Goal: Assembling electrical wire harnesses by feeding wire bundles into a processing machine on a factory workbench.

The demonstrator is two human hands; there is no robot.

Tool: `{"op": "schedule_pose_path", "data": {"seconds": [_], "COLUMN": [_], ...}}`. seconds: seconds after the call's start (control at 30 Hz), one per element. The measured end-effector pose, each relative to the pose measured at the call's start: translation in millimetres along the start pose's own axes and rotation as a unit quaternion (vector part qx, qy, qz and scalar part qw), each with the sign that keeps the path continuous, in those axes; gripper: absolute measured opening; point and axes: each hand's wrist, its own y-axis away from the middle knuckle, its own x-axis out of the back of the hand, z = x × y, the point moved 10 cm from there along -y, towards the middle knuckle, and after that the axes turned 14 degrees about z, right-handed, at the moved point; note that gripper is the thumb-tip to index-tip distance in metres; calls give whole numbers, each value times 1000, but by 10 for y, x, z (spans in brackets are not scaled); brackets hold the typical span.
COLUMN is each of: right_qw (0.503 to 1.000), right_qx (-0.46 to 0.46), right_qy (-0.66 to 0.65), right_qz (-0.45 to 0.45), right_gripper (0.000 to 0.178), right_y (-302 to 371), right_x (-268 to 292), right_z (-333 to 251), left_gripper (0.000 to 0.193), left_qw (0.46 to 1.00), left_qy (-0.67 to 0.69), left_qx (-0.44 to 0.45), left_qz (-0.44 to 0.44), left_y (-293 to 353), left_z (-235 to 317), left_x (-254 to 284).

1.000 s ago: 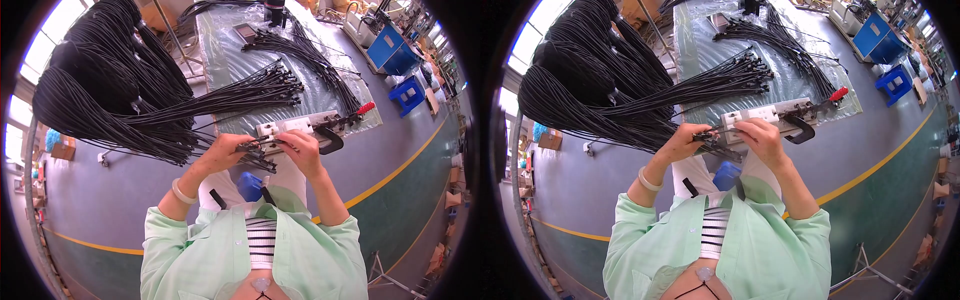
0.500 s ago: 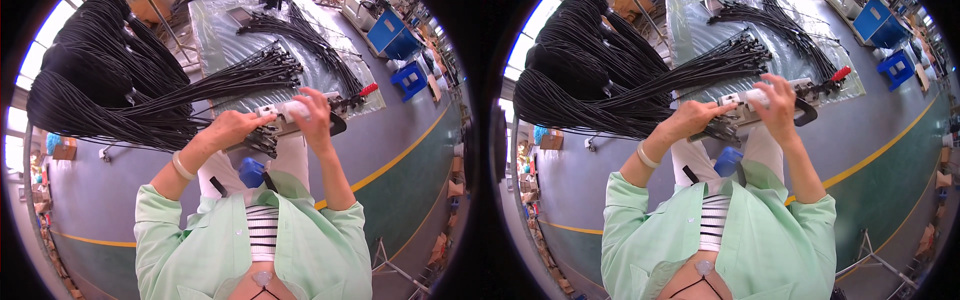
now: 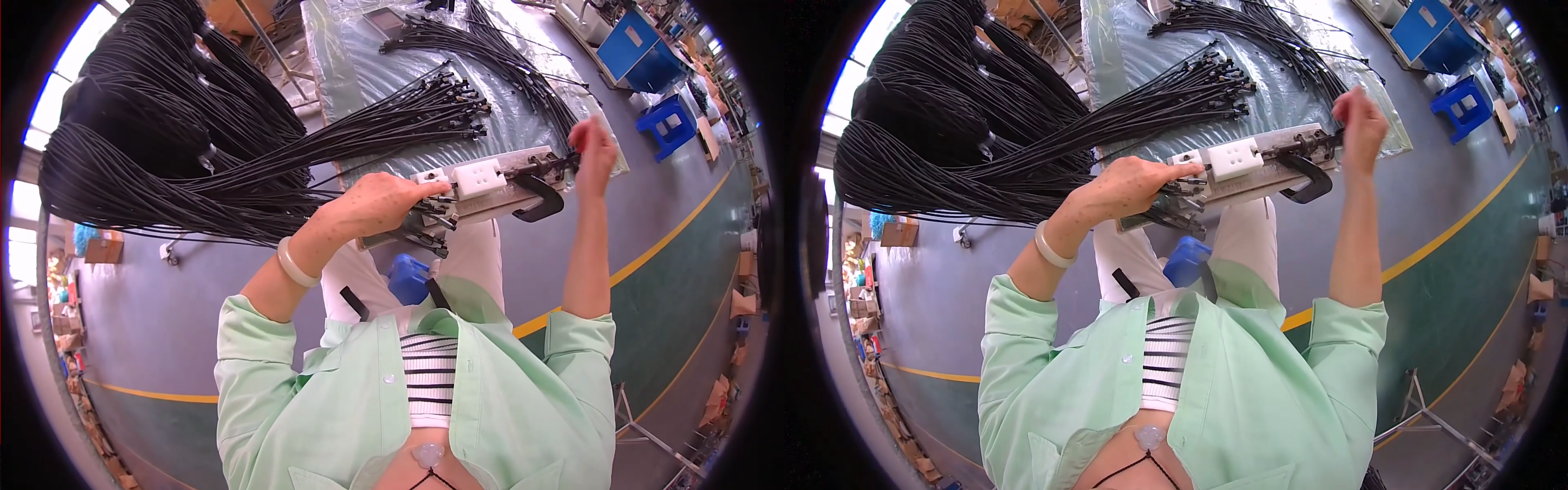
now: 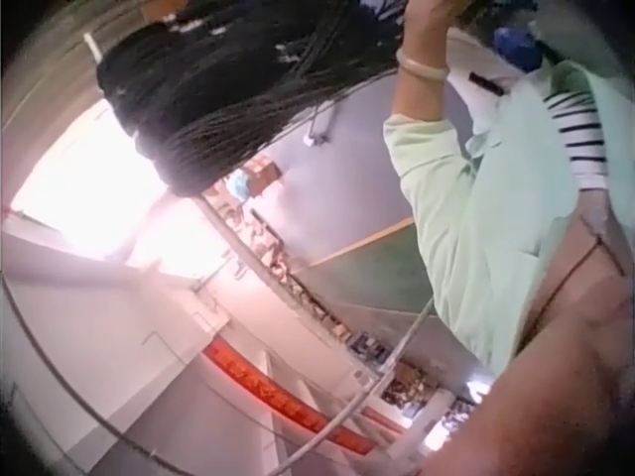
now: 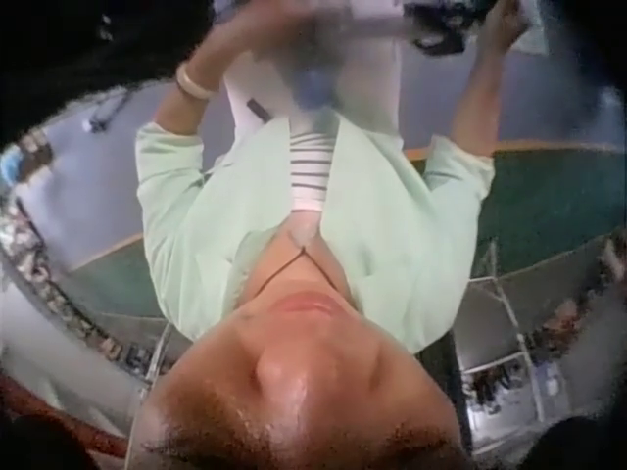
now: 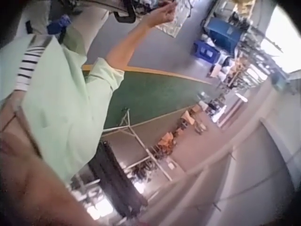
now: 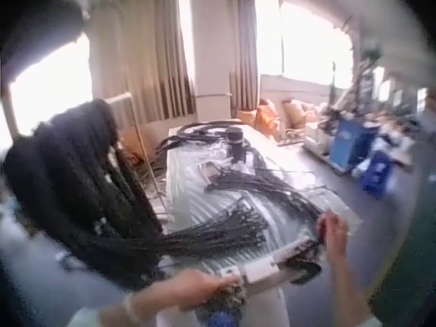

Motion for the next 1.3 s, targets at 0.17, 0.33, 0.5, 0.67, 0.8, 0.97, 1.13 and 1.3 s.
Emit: {"op": "schedule_pose_path", "data": {"seconds": [0.17,0.33,0.5,0.67,0.8,0.97,1.13,1.3], "right_qw": [936,998,996,984,864,908,843,934], "right_qx": [256,49,31,-33,-291,96,426,240], "right_qy": [205,36,18,-23,-55,49,110,124], "right_qz": [-130,-19,84,-171,-407,-404,-310,-236], "right_gripper": [31,30,21,15,16,28,33,36], "right_y": [549,-47,-16,1070,1949,1751,1867,1493], "right_x": [-450,25,121,-496,-1029,-1076,-1077,-860], "right_z": [-266,129,-202,-512,-395,-641,-945,-705], "left_gripper": [75,67,53,55,58,61,61,59], "left_qw": [1000,969,939,957,980,957,972,971], "left_qy": [11,198,314,245,95,189,67,-49], "left_qx": [29,-38,-89,53,80,56,-31,-102], "left_qz": [-2,140,103,149,157,215,223,209], "left_y": [67,144,287,271,278,314,245,100], "left_z": [-88,-44,219,105,81,54,0,79], "left_x": [-88,215,311,293,189,372,290,253]}}
